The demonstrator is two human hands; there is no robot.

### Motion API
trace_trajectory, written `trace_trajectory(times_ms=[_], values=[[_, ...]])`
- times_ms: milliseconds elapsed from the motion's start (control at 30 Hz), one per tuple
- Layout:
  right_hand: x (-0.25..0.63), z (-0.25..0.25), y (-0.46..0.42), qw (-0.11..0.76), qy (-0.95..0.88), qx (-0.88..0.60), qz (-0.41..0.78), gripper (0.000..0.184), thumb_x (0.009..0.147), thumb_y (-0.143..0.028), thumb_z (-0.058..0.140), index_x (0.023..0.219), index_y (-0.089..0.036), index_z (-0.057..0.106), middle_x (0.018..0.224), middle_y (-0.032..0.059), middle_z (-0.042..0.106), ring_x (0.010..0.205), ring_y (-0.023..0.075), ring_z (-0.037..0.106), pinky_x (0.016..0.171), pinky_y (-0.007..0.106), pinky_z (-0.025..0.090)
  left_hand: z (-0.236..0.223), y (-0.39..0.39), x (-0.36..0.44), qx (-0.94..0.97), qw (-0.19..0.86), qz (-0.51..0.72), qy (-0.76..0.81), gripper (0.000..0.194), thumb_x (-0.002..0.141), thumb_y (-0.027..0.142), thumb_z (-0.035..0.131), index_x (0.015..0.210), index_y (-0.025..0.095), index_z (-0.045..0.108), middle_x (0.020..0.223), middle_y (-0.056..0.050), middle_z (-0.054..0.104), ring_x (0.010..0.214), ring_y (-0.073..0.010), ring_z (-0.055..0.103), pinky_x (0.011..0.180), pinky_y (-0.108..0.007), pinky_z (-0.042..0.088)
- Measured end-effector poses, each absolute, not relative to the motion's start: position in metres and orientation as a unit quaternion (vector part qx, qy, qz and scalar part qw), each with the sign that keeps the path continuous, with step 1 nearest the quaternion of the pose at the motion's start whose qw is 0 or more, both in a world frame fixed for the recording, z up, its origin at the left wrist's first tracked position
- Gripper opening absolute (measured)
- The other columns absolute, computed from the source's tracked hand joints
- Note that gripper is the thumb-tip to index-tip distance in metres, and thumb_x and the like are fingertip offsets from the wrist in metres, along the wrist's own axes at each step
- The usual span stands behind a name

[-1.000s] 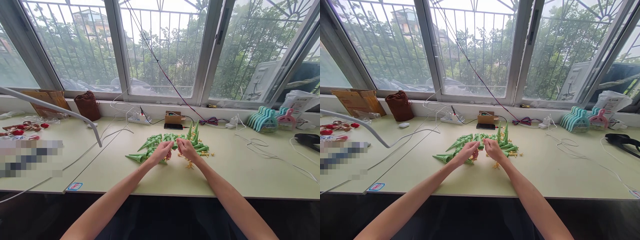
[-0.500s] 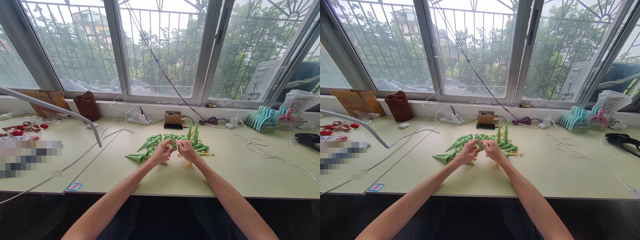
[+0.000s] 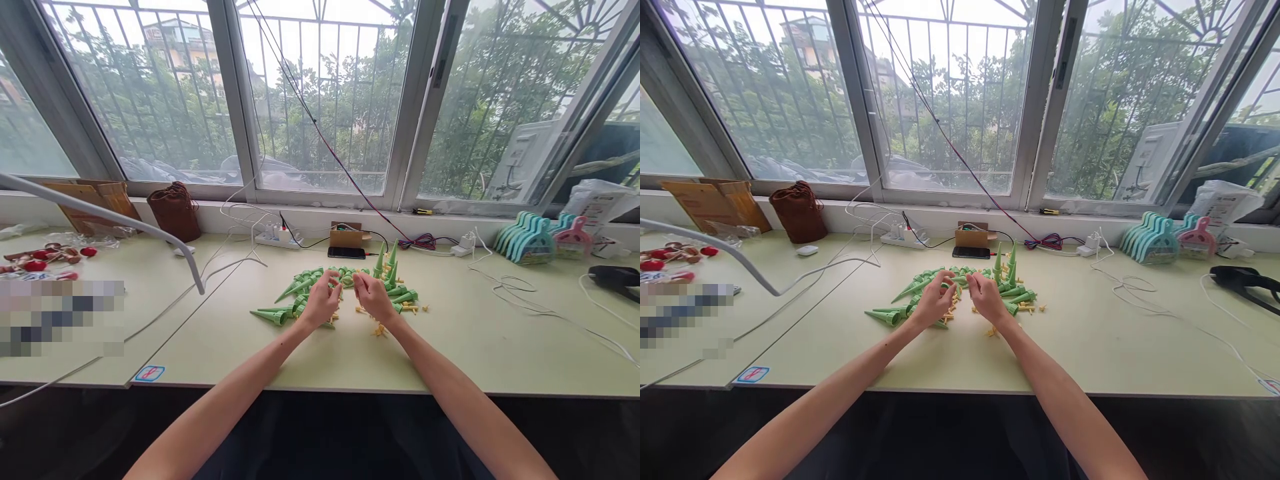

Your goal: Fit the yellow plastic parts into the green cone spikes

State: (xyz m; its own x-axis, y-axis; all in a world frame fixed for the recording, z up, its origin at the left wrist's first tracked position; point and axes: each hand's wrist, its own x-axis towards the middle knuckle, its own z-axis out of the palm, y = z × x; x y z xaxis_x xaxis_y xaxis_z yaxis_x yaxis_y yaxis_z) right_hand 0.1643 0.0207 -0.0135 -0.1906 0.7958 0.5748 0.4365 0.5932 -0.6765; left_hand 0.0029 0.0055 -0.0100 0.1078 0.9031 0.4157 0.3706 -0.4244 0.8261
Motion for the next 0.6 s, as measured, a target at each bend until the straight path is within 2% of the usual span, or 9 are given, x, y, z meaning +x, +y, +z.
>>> trace_trajectory(times_ms=[133, 267, 433, 600], values=[[0.166, -0.013, 0.02, 0.474, -0.771, -0.38, 0.192, 0.042, 0.098, -0.044, 0.034, 0.064, -0.02, 0.042, 0.054, -0.0024, 0.048, 0.05, 0.0107, 0.043, 0.055, 0.024, 0.033, -0.003, 0.004, 0.005, 0.628, 0.415, 0.487, 0.444, 0.034, 0.088, 0.052, 0.045, 0.098, 0.019, 0.048, 0.06, 0.004, 0.054, 0.037, -0.0069, 0.042, 0.036, -0.018, 0.034], [0.165, -0.015, 0.019, 0.453, -0.796, -0.35, 0.198, 0.041, 0.098, -0.043, 0.035, 0.065, -0.02, 0.041, 0.055, -0.0029, 0.047, 0.051, 0.0102, 0.042, 0.055, 0.024, 0.033, 0.001, 0.001, 0.005, 0.604, 0.49, 0.472, 0.416, 0.038, 0.083, 0.056, 0.052, 0.09, 0.018, 0.049, 0.053, 0.005, 0.052, 0.036, -0.0066, 0.04, 0.035, -0.019, 0.035], [0.166, -0.017, 0.02, 0.455, -0.79, -0.353, 0.213, 0.038, 0.097, -0.043, 0.036, 0.067, -0.02, 0.04, 0.053, -0.0041, 0.046, 0.049, 0.0101, 0.042, 0.053, 0.023, 0.033, -0.003, 0.001, 0.003, 0.636, 0.467, 0.476, 0.388, 0.038, 0.082, 0.054, 0.054, 0.093, 0.019, 0.047, 0.055, 0.007, 0.049, 0.037, -0.006, 0.04, 0.036, -0.018, 0.035], [0.167, -0.017, 0.019, 0.44, -0.785, -0.369, 0.234, 0.042, 0.097, -0.045, 0.034, 0.064, -0.021, 0.04, 0.05, -0.0038, 0.045, 0.045, 0.0106, 0.041, 0.05, 0.024, 0.032, -0.01, 0.002, 0.004, 0.692, 0.347, 0.49, 0.4, 0.033, 0.082, 0.046, 0.058, 0.099, 0.02, 0.049, 0.063, 0.007, 0.044, 0.044, -0.005, 0.043, 0.042, -0.017, 0.035]])
